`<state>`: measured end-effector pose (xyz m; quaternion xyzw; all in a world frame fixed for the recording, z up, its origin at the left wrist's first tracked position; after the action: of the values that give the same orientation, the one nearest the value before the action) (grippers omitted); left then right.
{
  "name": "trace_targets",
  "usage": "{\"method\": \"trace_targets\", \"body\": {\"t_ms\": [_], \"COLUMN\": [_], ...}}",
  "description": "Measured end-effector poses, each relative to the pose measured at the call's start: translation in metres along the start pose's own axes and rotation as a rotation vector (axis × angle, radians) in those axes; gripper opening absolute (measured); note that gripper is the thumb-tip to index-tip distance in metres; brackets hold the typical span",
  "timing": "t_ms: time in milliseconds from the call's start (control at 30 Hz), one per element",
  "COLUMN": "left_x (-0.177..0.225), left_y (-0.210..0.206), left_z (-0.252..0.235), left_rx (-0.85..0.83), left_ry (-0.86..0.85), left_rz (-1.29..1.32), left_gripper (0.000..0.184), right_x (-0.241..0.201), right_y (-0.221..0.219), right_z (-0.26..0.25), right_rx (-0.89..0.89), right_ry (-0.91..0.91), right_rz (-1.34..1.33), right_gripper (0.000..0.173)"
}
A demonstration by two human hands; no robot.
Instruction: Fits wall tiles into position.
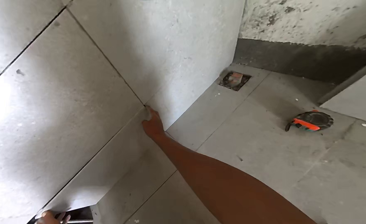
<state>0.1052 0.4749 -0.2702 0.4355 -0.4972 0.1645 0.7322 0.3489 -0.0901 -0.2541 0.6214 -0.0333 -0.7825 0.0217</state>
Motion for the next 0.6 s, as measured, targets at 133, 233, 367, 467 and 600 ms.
{"method": "trace_targets", "body": {"t_ms": [133,233,367,467,600], "left_x": [-0.002,0.004,0.016,0.018,0.017], "left_y": [0.001,-0.002,-0.007,-0.007,-0.005], "left_z": [-0.003,0.001,0.008,0.005,0.0], "left_rx": [0.004,0.005,-0.015,-0.006,-0.017], "left_ry": [0.011,-0.003,-0.016,-0.006,-0.036], "left_rz": [0.028,0.017,0.014,0.042,0.037], "left_gripper": [0.064,0.063,0.062,0.063,0.06], "right_x": [-0.006,-0.005,-0.004,0.0,0.005], "right_y": [0.0,0.0,-0.001,-0.005,-0.008], "right_z": [0.0,0.0,-0.004,-0.01,-0.013], "right_rx": [-0.001,-0.018,-0.032,-0.041,-0.053], "right_ry": [0.021,0.039,0.066,0.102,0.105], "right_rz": [0.004,0.013,0.044,0.029,-0.029], "right_gripper": [0.067,0.069,0.07,0.072,0.075]}}
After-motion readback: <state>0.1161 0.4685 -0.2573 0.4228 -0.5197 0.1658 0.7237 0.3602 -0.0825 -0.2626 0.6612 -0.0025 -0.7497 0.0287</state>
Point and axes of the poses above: each hand's wrist, its own z-axis away from the middle knuckle, its own y-axis out of the back of the hand, x = y × z, the point moved 9 cm from there along -z, towards the middle knuckle, and after that the axes turned 7 degrees about -x, right-handed, at the moved point
